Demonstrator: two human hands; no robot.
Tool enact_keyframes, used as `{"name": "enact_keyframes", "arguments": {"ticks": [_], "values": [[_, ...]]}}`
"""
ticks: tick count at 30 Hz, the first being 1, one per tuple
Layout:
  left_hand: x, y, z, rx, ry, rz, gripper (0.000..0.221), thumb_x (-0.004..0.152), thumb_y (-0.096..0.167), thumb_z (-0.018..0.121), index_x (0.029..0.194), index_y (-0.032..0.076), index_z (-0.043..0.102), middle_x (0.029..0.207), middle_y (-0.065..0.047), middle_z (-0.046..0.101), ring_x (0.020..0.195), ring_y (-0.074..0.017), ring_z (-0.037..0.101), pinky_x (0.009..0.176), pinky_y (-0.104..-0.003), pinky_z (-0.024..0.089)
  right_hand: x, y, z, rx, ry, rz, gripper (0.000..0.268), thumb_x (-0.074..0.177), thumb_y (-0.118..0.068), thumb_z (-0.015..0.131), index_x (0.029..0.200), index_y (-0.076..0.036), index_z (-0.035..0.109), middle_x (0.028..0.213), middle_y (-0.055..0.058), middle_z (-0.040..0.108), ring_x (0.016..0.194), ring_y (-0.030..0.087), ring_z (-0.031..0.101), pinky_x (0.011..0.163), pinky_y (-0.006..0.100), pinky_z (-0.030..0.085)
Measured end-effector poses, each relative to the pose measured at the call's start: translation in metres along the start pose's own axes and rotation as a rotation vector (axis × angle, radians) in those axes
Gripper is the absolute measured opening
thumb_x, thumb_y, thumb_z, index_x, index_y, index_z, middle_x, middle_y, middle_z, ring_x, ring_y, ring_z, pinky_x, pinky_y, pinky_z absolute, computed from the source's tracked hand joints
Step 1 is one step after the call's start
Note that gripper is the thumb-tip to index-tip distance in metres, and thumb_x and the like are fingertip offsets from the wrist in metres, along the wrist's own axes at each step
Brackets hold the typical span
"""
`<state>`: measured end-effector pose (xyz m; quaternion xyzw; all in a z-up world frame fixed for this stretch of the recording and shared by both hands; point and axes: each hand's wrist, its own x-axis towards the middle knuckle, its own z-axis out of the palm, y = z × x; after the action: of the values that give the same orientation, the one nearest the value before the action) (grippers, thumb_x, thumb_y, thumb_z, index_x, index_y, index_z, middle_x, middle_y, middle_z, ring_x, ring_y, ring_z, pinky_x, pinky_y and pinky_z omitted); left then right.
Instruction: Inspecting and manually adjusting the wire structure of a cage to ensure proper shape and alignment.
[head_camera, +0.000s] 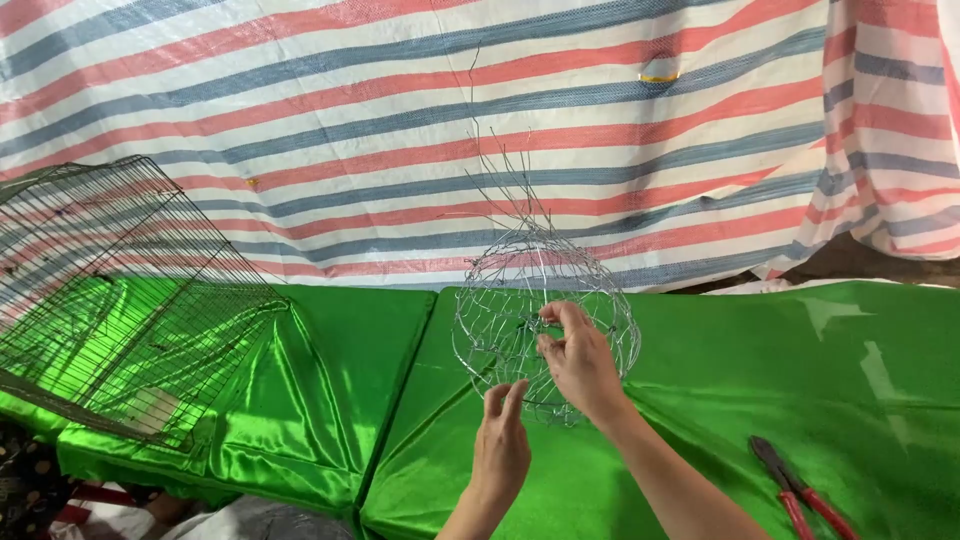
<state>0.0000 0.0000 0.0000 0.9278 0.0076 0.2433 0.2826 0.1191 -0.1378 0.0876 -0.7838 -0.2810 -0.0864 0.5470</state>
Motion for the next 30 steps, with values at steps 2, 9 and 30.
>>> {"name": "enact_keyframes", "arguments": {"ticks": [2,9,30], "values": [[-0.001,-0.004,0.006,-0.005,0.054,0.034,0.066,0.088,-0.018,0.05,0.145,0.014,0.048,0.129,-0.021,0.05,0.07,-0.0183,0.062,0.05,-0.026,0.063,0.001,0.0,-0.007,-0.092,0.002,-0.017,0.034,0.094,-0.004,0.068,0.123,-0.006,0.052,0.121,0.018,0.066,0.061,0.016,0.068,0.043,0.024,0.059],[-0.002,-0.015,0.009,-0.026,0.229,0.134,0.064,0.094,-0.011,0.057,0.146,0.026,0.05,0.127,-0.017,0.044,0.073,-0.0137,0.056,0.057,-0.027,0.066,0.01,-0.042,-0.027,-0.411,-0.142,0.055,0.046,0.098,-0.019,0.066,0.14,-0.012,0.049,0.118,0.015,0.075,0.033,0.007,0.047,0.027,0.019,0.037],[0.021,-0.096,-0.04,-0.058,0.163,0.275,0.025,0.102,0.01,0.066,0.124,0.014,0.056,0.117,-0.013,0.056,0.067,-0.0271,0.074,0.052,-0.036,0.071,0.015,-0.05,0.022,-0.639,-0.117,-0.068,0.034,0.103,-0.019,0.06,0.135,-0.01,0.061,0.099,0.01,0.076,0.04,0.011,0.054,0.03,0.022,0.046]]}}
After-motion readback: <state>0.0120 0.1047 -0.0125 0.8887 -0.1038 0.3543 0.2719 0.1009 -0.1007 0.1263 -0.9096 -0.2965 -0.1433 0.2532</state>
